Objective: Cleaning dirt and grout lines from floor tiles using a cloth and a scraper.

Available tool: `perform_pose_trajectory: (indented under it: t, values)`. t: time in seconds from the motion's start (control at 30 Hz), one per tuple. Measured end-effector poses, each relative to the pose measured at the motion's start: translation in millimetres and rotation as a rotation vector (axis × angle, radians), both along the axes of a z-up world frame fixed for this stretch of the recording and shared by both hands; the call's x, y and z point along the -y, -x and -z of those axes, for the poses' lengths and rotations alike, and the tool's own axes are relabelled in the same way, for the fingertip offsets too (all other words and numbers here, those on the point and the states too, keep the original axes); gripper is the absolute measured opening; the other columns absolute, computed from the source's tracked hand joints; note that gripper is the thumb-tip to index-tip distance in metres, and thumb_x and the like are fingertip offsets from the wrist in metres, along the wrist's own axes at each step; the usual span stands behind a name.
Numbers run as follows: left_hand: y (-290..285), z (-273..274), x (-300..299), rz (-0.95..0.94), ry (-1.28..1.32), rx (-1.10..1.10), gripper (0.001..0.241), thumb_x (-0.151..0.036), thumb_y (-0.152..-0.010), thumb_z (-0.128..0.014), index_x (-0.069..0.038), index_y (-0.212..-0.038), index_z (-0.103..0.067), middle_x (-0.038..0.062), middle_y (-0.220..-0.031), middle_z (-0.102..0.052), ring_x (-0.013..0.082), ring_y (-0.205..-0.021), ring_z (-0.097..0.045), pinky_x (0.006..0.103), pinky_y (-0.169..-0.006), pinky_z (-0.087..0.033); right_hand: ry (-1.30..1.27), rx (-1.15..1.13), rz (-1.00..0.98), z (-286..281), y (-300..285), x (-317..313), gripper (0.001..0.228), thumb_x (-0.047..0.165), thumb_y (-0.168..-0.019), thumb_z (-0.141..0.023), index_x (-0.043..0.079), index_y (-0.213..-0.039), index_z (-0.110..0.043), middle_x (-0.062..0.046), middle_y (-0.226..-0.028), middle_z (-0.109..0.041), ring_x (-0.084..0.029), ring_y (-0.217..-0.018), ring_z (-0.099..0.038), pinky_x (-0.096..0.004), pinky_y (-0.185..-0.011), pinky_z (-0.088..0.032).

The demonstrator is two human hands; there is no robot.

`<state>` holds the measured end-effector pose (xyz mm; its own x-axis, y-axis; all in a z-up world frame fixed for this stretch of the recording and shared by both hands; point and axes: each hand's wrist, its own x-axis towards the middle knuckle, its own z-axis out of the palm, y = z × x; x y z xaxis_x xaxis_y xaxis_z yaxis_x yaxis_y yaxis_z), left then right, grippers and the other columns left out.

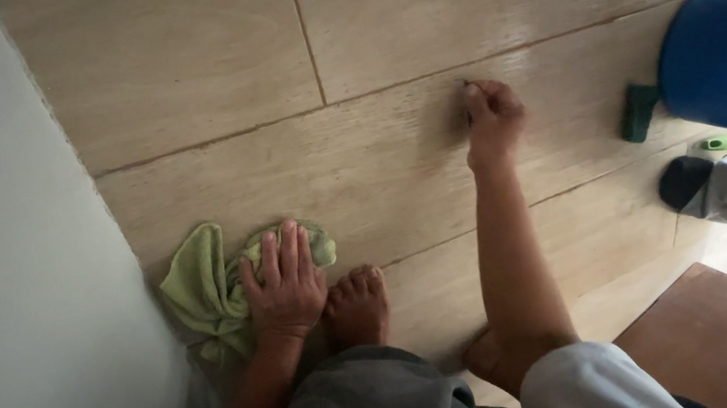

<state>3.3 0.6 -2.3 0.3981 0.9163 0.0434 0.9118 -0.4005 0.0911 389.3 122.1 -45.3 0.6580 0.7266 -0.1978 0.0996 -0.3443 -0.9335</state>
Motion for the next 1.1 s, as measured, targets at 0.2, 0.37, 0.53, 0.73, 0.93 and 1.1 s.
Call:
perform_pose_trajectory:
  t: [0.2,0.37,0.53,0.73,0.93,1.1]
  values:
    - [-0.2,-2.1,-1.8,-0.025,0.017,0.015,0.051,-0.031,-0.099,-0.051,-0.011,-0.145,-0.064,0.004,-0.159,-0.050,0.0296,-0.146,-0.042,0.0613,-0.112,-0.037,0.129,0.344,-0.078,-9.7,31.4,-19.5,0.007,0.007,-0.094,-0.074,0.001,-0.097,-0.075,-0.001,-0.083,-0.070,-0.010,-0.074,-0.060,-0.029,-0.067,-0.051]
    - [0.0,4.4,0.5,-0.011,-0.006,0.030,0.051,-0.031,-0.099,-0.051,-0.011,-0.144,-0.066,0.005,-0.159,-0.050,0.0298,-0.146,-0.042,0.0614,-0.113,-0.036,0.132,0.426,-0.108,-5.0,35.8,-22.3,0.009,0.009,-0.092,-0.075,0.001,-0.095,-0.076,-0.003,-0.085,-0.074,-0.012,-0.077,-0.066,-0.029,-0.073,-0.055]
    - [-1.0,1.1,0.1,-0.018,0.018,0.012,0.050,-0.032,-0.100,-0.051,-0.012,-0.144,-0.065,0.004,-0.159,-0.050,0.0300,-0.146,-0.042,0.0618,-0.115,-0.035,0.127,0.506,-0.105,4.2,34.7,-22.9,0.009,0.010,-0.092,-0.073,0.002,-0.093,-0.077,-0.006,-0.085,-0.076,-0.013,-0.077,-0.068,-0.031,-0.073,-0.057]
    - [-1.5,-3.0,-2.2,-0.028,0.023,0.036,0.051,-0.033,-0.101,-0.051,-0.013,-0.145,-0.065,0.004,-0.159,-0.051,0.0293,-0.146,-0.043,0.0620,-0.114,-0.035,0.144,0.534,-0.134,-7.6,43.4,-28.7,0.007,0.008,-0.090,-0.075,0.002,-0.092,-0.078,-0.008,-0.085,-0.077,-0.016,-0.076,-0.069,-0.031,-0.072,-0.057]
    - [-0.2,-0.4,-2.2,-0.013,-0.023,0.025,0.050,-0.031,-0.102,-0.050,-0.011,-0.146,-0.065,0.005,-0.159,-0.051,0.0299,-0.148,-0.041,0.0614,-0.116,-0.033,0.177,0.527,-0.069,-15.2,52.3,-32.8,0.005,0.006,-0.087,-0.075,0.003,-0.090,-0.078,-0.007,-0.082,-0.077,-0.015,-0.074,-0.070,-0.031,-0.070,-0.057]
    - [-0.7,-3.0,-2.2,-0.022,0.006,0.021,0.050,-0.031,-0.101,-0.050,-0.012,-0.145,-0.065,0.004,-0.159,-0.052,0.0291,-0.147,-0.041,0.0616,-0.116,-0.033,0.182,0.513,-0.078,-8.9,45.0,-29.7,0.005,0.006,-0.087,-0.075,0.002,-0.088,-0.078,-0.007,-0.079,-0.075,-0.014,-0.071,-0.067,-0.031,-0.068,-0.055]
